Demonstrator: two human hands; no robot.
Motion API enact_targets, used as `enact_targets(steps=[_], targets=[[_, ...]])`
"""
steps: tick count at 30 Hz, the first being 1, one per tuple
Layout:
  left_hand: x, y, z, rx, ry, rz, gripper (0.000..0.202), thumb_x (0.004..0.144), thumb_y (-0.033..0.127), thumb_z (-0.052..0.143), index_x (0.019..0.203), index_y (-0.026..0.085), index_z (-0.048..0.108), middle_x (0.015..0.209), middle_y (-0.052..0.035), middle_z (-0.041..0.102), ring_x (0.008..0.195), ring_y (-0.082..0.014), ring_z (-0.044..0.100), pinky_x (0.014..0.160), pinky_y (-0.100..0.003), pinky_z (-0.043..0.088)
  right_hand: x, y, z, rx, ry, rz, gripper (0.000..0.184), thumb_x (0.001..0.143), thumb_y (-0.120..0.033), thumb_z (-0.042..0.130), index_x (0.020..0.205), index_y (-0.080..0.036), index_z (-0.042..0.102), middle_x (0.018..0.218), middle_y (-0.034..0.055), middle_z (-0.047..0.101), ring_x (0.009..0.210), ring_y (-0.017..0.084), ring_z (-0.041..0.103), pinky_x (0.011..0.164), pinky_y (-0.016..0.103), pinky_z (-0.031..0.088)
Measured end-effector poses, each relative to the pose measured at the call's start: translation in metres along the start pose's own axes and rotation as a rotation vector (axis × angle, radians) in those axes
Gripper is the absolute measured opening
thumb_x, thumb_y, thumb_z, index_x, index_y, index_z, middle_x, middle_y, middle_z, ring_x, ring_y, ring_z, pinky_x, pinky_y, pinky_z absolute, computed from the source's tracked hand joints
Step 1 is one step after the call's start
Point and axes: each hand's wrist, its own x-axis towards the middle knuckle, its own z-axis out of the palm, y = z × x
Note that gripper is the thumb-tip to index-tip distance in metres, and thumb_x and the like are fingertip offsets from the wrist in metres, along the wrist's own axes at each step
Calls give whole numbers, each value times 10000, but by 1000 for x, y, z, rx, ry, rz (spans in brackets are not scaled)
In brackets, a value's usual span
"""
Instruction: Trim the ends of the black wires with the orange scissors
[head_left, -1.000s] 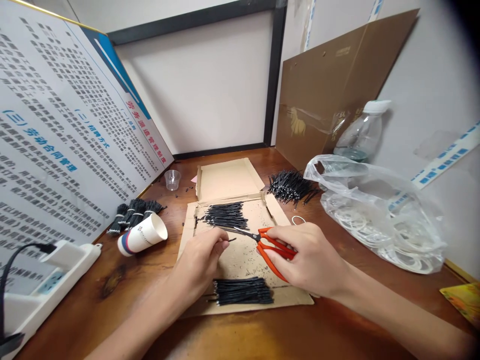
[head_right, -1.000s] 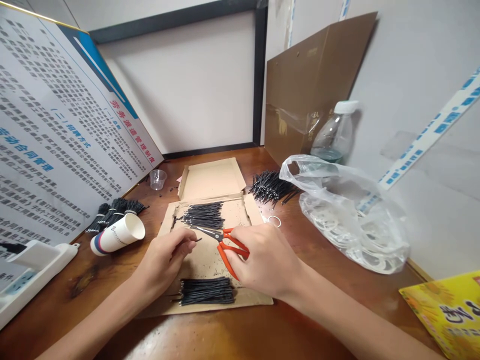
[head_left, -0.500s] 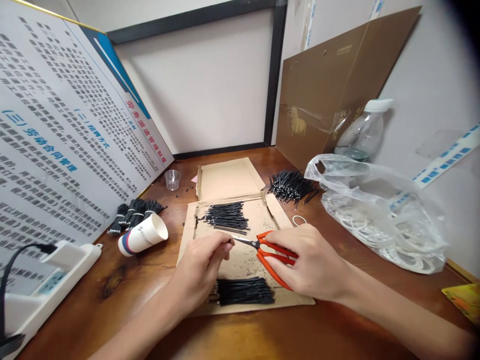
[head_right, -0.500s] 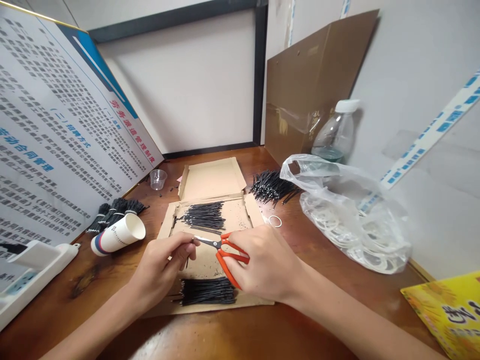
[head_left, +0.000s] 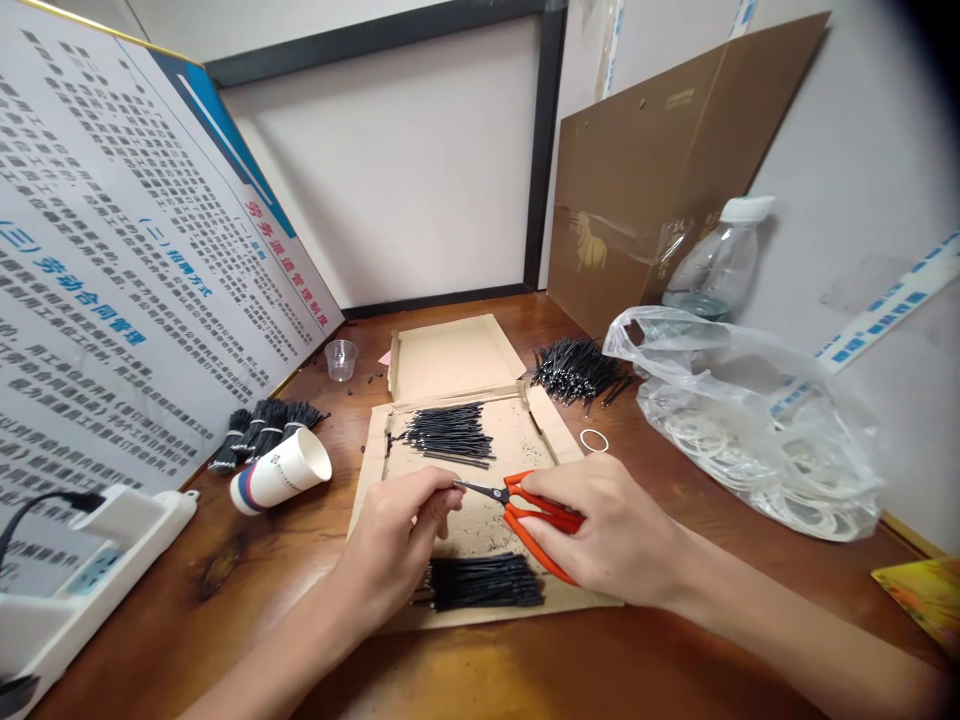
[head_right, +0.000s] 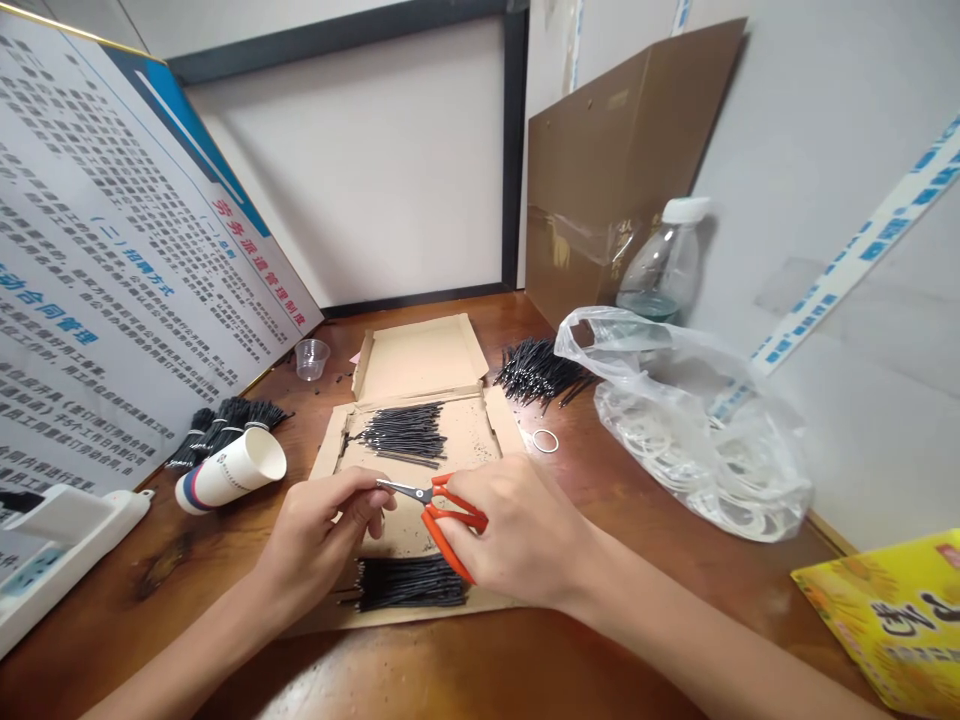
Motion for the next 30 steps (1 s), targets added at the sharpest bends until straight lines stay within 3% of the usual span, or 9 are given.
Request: enact_targets(steps=[9,17,25,30], targets=[[-1,-1,1,-48,36,-18,142,930,144,477,853,139,596,615,24,575,502,-50,528,510,-160,415,-1,-1,-2,13,29,29,199,774,-202,481,627,-126,590,477,-39,442,434,75,355,464,232,271],[-1,-2,2,-21,37,-11,132,924,150,498,845,140,603,617,23,570,519,-55,538,504,-156,415,0,-4,-1,9,-12,24,222,776,-196,469,570,-142,528,470,-49,406,430,69,330,465,238,259],[2,-1,-2,50,53,34,146,919,143,486,838,141,608,616,12,584,529,-80,534,537,-191,427,0,0,-2,-9,81,9,209,798,-178,503,631,-121,616,476,-35,477,412,69,357,459,238,293],[5,-4,-4,194,14,98,171,910,161,468,811,152,606,681,-18,623,613,-125,577,566,-219,447,2,-35,2,123,171,63,155,799,-179,508,760,-126,647,619,28,625,496,106,528,502,242,404]])
